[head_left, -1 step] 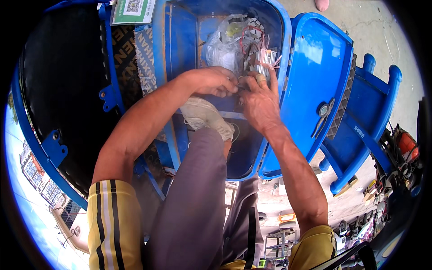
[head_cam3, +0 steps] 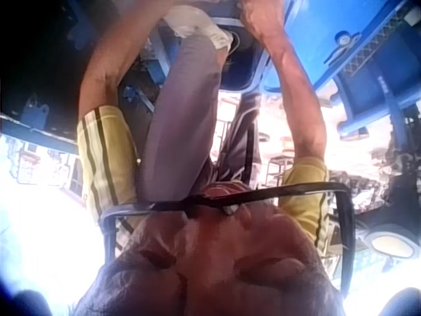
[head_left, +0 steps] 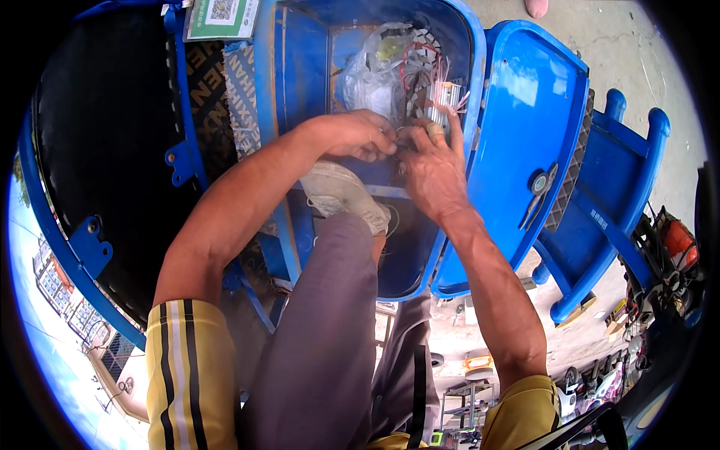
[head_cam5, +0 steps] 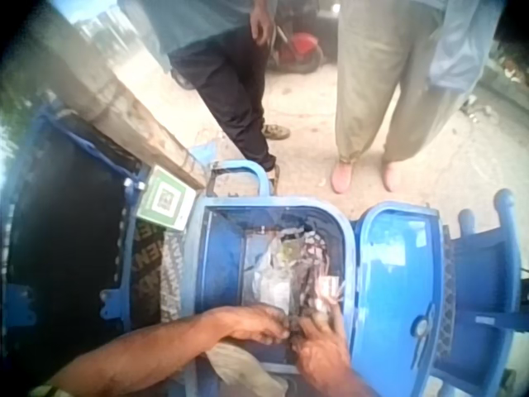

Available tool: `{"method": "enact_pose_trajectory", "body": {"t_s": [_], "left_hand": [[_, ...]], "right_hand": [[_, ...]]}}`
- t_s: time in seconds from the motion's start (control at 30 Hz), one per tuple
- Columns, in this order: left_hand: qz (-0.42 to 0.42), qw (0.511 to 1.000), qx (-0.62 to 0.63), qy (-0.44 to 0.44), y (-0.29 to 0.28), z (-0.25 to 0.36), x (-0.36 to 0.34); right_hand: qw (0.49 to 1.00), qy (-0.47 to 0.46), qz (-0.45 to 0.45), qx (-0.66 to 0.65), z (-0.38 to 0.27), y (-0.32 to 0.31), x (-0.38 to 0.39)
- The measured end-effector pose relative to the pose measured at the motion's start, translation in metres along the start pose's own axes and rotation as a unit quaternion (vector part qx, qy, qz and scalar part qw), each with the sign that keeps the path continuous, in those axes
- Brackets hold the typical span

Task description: The person works inside an open blue compartment of a three-wheeled vehicle, manipulating wires and small components with both hands. They repeatedly reach in, adjust connections, and handle a small cylindrical object, occasionally lifting it to inspect it before returning it to the compartment.

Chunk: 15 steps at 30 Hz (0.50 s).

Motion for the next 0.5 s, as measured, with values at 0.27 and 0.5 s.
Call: {"method": "enact_pose_trajectory", "body": {"t_s": [0.27,0.5], "left_hand": [[-0.019,1.000,0.006,-0.016,-0.0001,-0.0037,-0.0004],[-0.023,1.000,0.009,-0.003,-0.0011,-0.0016,0.0052]], "right_hand": [[0.999,0.002,0.049,0.001,0.0016,-0.0020,0.0003],[0.997,0.010,0.072,0.026,0.0015,-0.0005,0.0006]]}}
Point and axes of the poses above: each hand's wrist, its own x-axis away from the middle knuckle, its own y-axis out of the palm, z = x × y, the point moved 10 cm from there along -x, towards the middle knuckle, and after that the axes turned 4 degrees about z, right-handed, at the moved point
